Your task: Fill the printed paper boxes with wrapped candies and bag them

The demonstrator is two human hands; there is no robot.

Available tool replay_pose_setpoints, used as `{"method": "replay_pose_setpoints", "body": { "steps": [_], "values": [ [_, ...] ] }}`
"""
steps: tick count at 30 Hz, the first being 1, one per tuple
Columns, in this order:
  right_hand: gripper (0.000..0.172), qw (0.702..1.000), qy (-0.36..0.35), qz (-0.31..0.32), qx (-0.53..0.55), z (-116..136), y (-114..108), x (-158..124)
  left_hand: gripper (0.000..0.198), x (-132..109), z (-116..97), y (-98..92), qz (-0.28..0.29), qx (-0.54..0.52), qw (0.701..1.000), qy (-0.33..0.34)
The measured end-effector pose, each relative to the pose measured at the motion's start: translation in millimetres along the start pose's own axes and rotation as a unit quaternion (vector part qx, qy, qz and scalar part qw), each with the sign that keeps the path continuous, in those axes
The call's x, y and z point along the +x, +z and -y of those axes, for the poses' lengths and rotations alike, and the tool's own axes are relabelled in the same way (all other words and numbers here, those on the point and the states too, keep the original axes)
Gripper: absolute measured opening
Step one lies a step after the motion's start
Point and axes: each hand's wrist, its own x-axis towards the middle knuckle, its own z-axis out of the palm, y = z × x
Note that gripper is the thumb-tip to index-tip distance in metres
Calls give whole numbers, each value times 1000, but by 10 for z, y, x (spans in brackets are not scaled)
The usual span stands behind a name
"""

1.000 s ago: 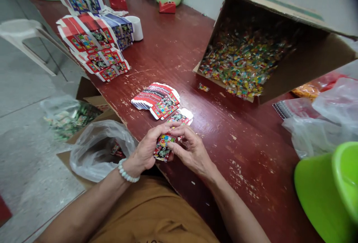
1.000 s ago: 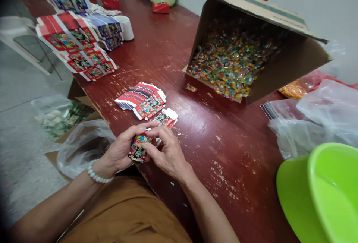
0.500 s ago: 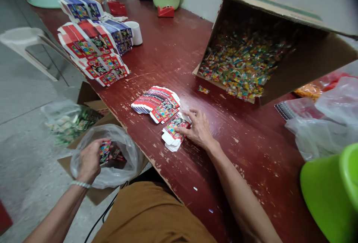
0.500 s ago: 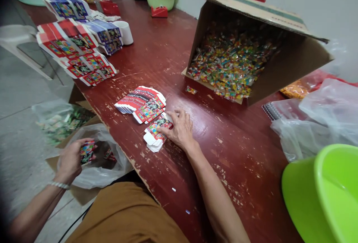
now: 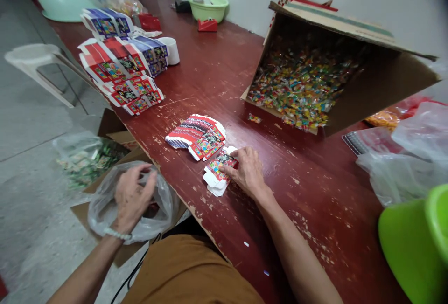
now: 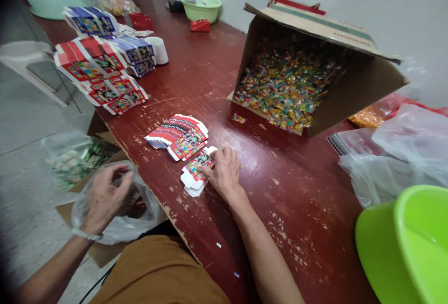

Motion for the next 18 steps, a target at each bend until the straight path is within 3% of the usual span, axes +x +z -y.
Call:
{"method": "replay_pose_setpoints", "body": {
  "steps": [2, 4, 7, 12, 18],
  "values": [
    [41, 999, 24, 1, 45, -12, 23, 32, 29, -11, -463, 41, 14, -15, 997, 79],
    [36, 994, 46, -7, 101, -38, 51, 51, 37, 6, -849, 147, 70, -16, 980, 187],
    [26, 984, 52, -27, 170, -84, 73, 28, 36, 88, -1178, 316, 104, 0, 974, 199],
    [21, 979, 21, -52, 197, -105, 8, -77, 24, 231, -1282, 386, 206, -102, 973, 36],
    [16, 982, 5, -69, 178, -3, -106, -145, 19, 245, -1359, 317, 160, -190, 967, 49]
  ]
}}
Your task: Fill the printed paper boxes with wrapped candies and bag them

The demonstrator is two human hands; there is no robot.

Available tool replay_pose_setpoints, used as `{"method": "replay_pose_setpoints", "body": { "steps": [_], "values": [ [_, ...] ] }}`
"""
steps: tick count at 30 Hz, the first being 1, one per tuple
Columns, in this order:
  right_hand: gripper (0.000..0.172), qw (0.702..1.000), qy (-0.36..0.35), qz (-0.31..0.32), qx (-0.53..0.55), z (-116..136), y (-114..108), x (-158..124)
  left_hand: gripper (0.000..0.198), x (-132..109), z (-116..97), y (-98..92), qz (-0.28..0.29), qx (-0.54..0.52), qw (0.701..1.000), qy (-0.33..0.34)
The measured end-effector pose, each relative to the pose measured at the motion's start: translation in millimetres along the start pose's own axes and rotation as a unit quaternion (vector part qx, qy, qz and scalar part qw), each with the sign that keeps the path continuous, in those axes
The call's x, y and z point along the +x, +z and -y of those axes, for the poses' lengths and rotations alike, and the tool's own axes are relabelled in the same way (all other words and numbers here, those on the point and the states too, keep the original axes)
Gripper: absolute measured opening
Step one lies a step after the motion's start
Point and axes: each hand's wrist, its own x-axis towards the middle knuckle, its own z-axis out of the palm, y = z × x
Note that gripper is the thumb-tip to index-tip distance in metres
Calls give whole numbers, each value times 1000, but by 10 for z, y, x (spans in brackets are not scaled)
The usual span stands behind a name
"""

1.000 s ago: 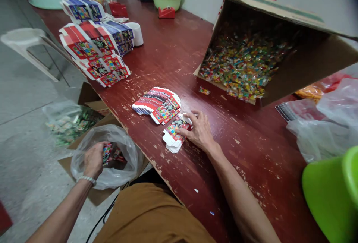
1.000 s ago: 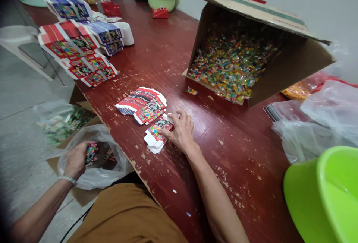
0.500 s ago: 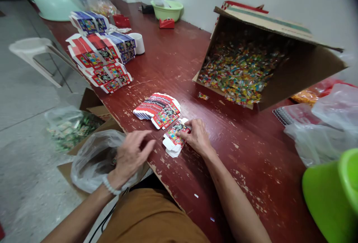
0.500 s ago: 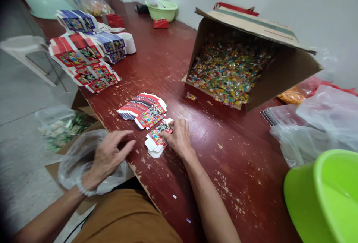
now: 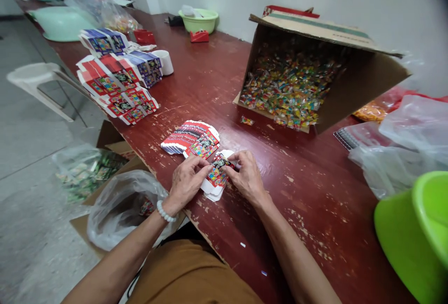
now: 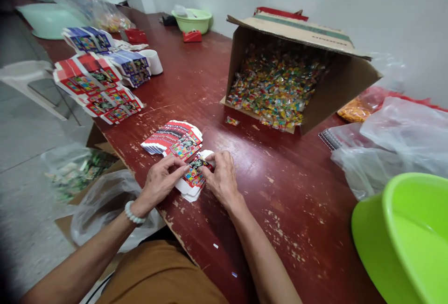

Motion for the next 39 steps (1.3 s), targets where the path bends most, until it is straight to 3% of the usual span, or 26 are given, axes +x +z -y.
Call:
{"method": "replay_pose_setpoints", "body": {
  "steps": [5, 9, 11, 16, 18, 21, 24, 29, 31, 34, 37, 39],
  "values": [
    [23, 999, -37, -2, 19, 185, -109, -76, 27, -108, -165, -91, 82, -177, 978, -74],
    [17, 997, -58, 15, 52, 327, -288, -168, 29, -258, -294, -197, 134, -264, 948, -115],
    [16, 995, -70, 27, 71, 383, -369, -236, 26, -315, -340, -241, 202, -321, 916, -132],
    [14, 984, -128, 53, 110, 508, -439, -439, 39, -340, -352, -276, 458, -381, 780, -189],
    [16, 982, -131, 60, 120, 537, -435, -489, 40, -332, -318, -242, 508, -366, 759, -177],
    [14, 982, -94, 96, 131, 536, -461, -523, 38, -333, -266, -166, 512, -354, 763, -171],
    [9, 968, -42, 180, 172, 497, -533, -541, 36, -349, -265, -114, 493, -372, 766, -177],
    [24, 896, 39, 296, 329, 415, -560, -570, 31, -399, -367, -130, 508, -347, 768, -179],
    [29, 899, 64, 252, 352, 384, -494, -576, 33, -419, -397, -146, 480, -331, 791, -184],
    [37, 957, 55, 99, 269, 354, -369, -573, 33, -440, -407, -130, 404, -319, 837, -183],
    [19, 959, 44, 94, 262, 348, -304, -555, 38, -452, -395, -54, 370, -336, 847, -182],
    [31, 954, 47, 102, 277, 347, -320, -537, 37, -459, -390, -3, 345, -335, 861, -165]
  ]
}}
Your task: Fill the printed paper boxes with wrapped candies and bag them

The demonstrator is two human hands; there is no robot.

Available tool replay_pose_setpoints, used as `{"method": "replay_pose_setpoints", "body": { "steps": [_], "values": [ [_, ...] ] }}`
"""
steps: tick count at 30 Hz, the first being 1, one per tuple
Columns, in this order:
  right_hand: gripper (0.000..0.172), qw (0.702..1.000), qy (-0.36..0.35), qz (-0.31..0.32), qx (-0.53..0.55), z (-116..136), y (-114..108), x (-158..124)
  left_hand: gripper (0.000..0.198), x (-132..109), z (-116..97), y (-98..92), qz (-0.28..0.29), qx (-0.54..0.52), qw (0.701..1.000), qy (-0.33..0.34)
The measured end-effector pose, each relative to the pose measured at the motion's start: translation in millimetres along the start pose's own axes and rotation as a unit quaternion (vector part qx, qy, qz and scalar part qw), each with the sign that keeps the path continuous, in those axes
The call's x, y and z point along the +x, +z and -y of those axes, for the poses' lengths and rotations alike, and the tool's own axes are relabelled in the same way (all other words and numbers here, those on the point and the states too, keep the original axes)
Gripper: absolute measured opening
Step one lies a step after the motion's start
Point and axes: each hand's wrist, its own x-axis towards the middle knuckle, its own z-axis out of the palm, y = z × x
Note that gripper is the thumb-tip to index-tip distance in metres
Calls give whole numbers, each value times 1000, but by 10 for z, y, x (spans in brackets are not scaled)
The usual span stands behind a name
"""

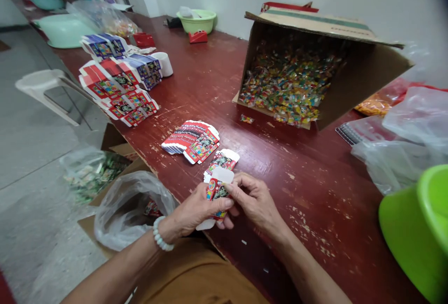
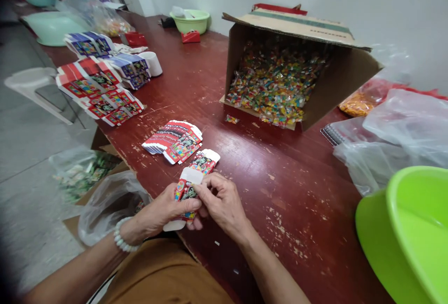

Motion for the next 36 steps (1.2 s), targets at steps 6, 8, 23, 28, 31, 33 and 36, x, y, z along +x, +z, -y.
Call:
{"method": "replay_pose_setpoints", "body": {
  "steps": [6, 8, 23, 28, 31, 33, 36],
  "values": [
    [31, 999, -1, -29, -40, 51, -109, 12, 46, -14, 21, 104, -153, 11, 984, 85],
    [21, 999, 21, -40, 20, 26, -59, 0, 55, -28, 23, 157, -183, -32, 977, 107],
    [25, 992, 51, -63, 100, -165, 9, -81, 26, -60, 42, 61, -98, -46, 988, 107],
    [32, 970, 79, -112, 199, -132, 1, -8, 24, 11, 75, 70, -144, -21, 981, 131],
    [38, 967, 71, -108, 221, -125, 43, -7, 37, 20, 125, 80, -160, -98, 974, 128],
    [24, 970, 71, -92, 212, -123, 60, -24, 45, -6, 141, 106, -120, -147, 977, 94],
    [19, 975, 72, -70, 197, -117, 57, -52, 44, -46, 140, 161, -41, -172, 984, 30]
  ]
}}
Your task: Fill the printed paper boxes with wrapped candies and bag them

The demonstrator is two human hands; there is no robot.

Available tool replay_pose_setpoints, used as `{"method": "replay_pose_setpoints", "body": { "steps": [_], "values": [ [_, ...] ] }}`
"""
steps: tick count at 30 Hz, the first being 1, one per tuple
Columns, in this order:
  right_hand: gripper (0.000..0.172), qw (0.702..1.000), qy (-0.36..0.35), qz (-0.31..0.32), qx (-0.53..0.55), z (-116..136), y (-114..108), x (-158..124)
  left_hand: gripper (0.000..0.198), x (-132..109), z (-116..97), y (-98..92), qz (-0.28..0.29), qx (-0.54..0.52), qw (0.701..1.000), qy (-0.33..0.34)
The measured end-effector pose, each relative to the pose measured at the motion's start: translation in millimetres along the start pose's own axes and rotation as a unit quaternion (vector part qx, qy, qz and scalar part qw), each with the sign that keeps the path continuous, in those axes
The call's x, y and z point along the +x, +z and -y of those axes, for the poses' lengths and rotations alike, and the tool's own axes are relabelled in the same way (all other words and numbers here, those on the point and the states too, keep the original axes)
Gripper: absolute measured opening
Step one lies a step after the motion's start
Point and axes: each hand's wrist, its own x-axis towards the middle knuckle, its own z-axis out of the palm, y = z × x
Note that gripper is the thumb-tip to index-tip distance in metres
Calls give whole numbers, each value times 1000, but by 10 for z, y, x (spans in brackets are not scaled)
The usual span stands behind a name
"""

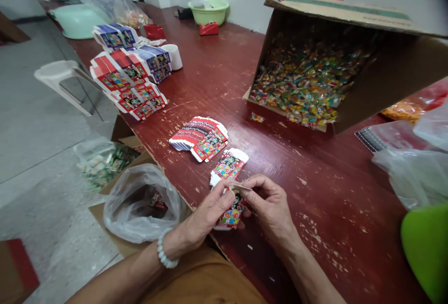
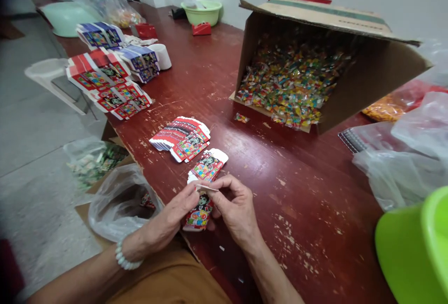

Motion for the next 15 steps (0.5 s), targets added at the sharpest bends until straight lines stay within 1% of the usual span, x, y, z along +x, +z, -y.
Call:
{"method": "replay_pose_setpoints", "body": {
  "steps": [2, 3, 5, 6, 7, 8, 9, 11, 13, 15],
  "values": [
    [12, 997, -46, 19, -60, 20, -24, -6, 51, -1, 2, 27, -5, 2, 1000, -30],
    [9, 990, -87, 30, -103, 34, -42, -5, 55, 8, 1, 34, -14, 5, 999, -44],
    [9, 967, -167, 57, -181, 61, -81, -2, 61, 38, -4, 35, -28, 10, 997, -66],
    [8, 959, -185, 72, -202, 71, -96, -3, 62, 53, -8, 32, -27, 12, 997, -73],
    [7, 957, -185, 83, -206, 77, -106, -5, 62, 65, -11, 29, -24, 15, 997, -76],
    [5, 963, -165, 89, -195, 81, -109, -8, 61, 74, -13, 26, -21, 20, 997, -74],
    [6, 973, -129, 90, -171, 82, -105, -11, 59, 78, -14, 25, -19, 27, 997, -69],
    [11, 990, -35, 91, -100, 85, -82, -11, 57, 73, -13, 28, -17, 57, 997, -53],
    [15, 993, 41, 101, -37, 96, -59, 4, 57, 57, -7, 27, -17, 98, 995, -29],
    [18, 993, 66, 102, -7, 112, -53, 33, 59, 44, 1, 16, -13, 122, 992, -15]
  ]
}}
